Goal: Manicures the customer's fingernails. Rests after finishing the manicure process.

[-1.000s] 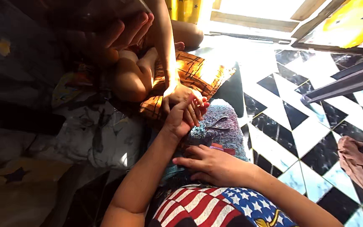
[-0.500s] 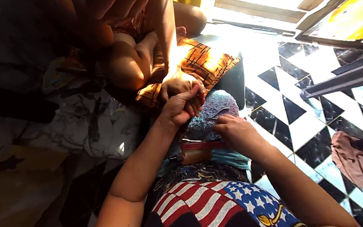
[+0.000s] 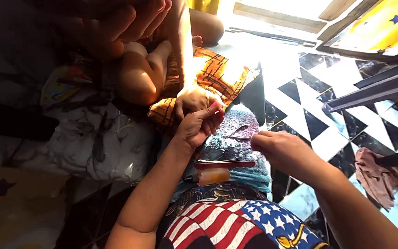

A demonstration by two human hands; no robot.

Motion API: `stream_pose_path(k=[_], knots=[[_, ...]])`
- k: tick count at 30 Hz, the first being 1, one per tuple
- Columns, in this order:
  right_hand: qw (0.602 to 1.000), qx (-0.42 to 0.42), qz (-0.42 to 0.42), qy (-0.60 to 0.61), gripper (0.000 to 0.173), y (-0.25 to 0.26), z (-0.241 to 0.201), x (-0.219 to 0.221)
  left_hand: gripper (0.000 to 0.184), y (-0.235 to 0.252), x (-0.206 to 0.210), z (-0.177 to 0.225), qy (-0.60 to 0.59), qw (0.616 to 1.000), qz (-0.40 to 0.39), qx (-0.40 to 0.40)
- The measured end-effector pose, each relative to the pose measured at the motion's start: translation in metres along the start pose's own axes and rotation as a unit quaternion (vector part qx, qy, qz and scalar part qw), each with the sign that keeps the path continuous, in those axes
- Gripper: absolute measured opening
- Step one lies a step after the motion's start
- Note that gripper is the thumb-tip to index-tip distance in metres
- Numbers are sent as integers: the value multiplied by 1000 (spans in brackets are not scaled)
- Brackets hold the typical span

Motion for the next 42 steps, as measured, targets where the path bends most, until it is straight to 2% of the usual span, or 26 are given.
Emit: stream_pose_path(k=[2, 4, 7, 12, 17, 19, 22, 25, 27, 29, 31, 32, 33, 34, 36, 38, 42], knots=[[996, -26, 78, 25, 14, -18, 11, -26, 24, 0, 1, 1, -2, 1000, 0, 2], [994, -24, 94, 47, 18, -27, 19, -33, 24, 1, 1, 2, -10, 1000, 8, 4], [994, -9, 92, 63, 17, -29, 27, -23, 22, 0, -2, 0, -13, 1000, 10, 3], [987, 22, 155, 49, 20, -38, 22, -31, 24, 1, -2, 0, -29, 999, 19, 13], [967, 6, 210, 147, 20, -19, 22, -9, 20, 1, 1, 1, -6, 999, 49, 8], [962, 21, 209, 176, 19, -10, 30, 9, 20, 1, -1, 0, 5, 999, 50, 3], [969, 36, 164, 184, 18, 0, 46, 37, 20, 2, -5, -2, 8, 998, 61, 2], [955, 19, 180, 235, 19, 3, 48, 12, 19, 3, -6, -2, 7, 996, 93, 2], [909, -21, 222, 353, 18, 9, 41, -17, 17, 4, -5, -2, 15, 995, 99, 3], [811, -106, 229, 527, 13, 29, 25, -35, 16, 5, -5, -3, 18, 994, 111, 2], [720, -185, 169, 647, 10, 62, 2, -39, 14, 4, -4, -3, 16, 992, 127, 3], [695, -200, 137, 677, 9, 80, -6, -38, 12, 4, -4, -2, 12, 989, 146, 6], [692, -195, 127, 683, 8, 96, -8, -36, 13, 3, -5, -3, 17, 987, 159, 4], [709, -174, 146, 668, 8, 108, -3, -36, 14, 2, -5, -3, 19, 987, 160, 0], [742, -127, 230, 617, 9, 119, 13, -42, 16, 2, -6, -4, 21, 988, 155, -7], [741, -115, 274, 602, 9, 117, 18, -42, 16, 2, -7, -6, 14, 987, 159, -9], [754, -144, 214, 604, 11, 97, 8, -20, 10, 3, -5, -5, 19, 988, 155, 8]])
Point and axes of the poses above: each hand's wrist, its own y-axis towards the middle knuckle, its own x-axis out of the palm, z = x × y, the point moved 8 cm from there along y, towards the middle knuckle, and after that the axes turned 9 degrees about -z, right-handed, at the moved point
